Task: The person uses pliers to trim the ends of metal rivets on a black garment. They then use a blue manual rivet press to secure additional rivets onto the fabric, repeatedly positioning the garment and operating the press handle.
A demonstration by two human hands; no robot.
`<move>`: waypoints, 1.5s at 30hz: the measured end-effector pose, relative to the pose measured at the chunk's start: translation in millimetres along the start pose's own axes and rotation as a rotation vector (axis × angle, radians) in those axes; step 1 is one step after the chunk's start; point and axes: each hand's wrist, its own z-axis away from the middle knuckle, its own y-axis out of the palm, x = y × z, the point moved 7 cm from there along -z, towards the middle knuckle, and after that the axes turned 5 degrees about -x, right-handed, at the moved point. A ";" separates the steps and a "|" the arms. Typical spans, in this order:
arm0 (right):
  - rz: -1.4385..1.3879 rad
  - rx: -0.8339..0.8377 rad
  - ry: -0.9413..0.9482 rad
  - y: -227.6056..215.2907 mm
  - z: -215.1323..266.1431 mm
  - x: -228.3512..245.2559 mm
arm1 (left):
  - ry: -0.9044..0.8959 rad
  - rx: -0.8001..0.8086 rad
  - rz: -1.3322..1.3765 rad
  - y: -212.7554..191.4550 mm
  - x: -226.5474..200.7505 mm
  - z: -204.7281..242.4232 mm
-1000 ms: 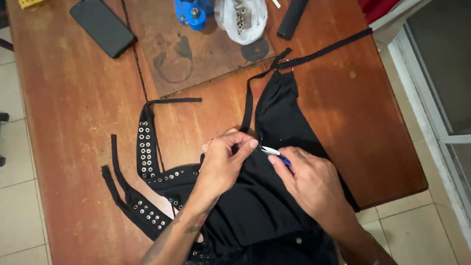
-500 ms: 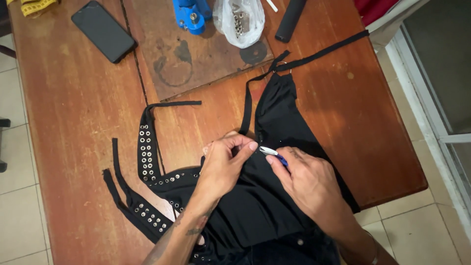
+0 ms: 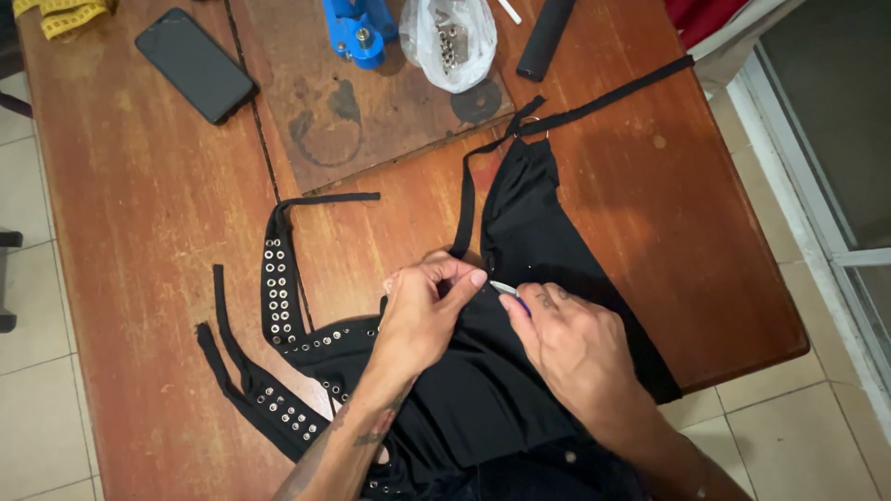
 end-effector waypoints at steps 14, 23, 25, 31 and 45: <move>-0.377 0.115 0.413 7.2 11.4 -46.2 | -0.116 -0.011 -0.078 -5.0 -25.4 -0.8; -0.375 0.023 0.375 -1.7 -0.9 -56.0 | -0.188 0.020 -0.114 -0.4 -30.7 -6.4; -0.389 0.052 0.383 -3.9 -3.8 -54.5 | -0.156 -0.007 -0.111 -1.1 -29.6 -5.5; -0.478 0.089 0.419 12.7 -2.4 -57.7 | -0.158 0.002 -0.118 1.3 -32.6 -3.6; -0.563 -0.156 0.359 36.8 14.3 -65.8 | 0.322 -0.680 -0.908 -237.3 53.3 -142.7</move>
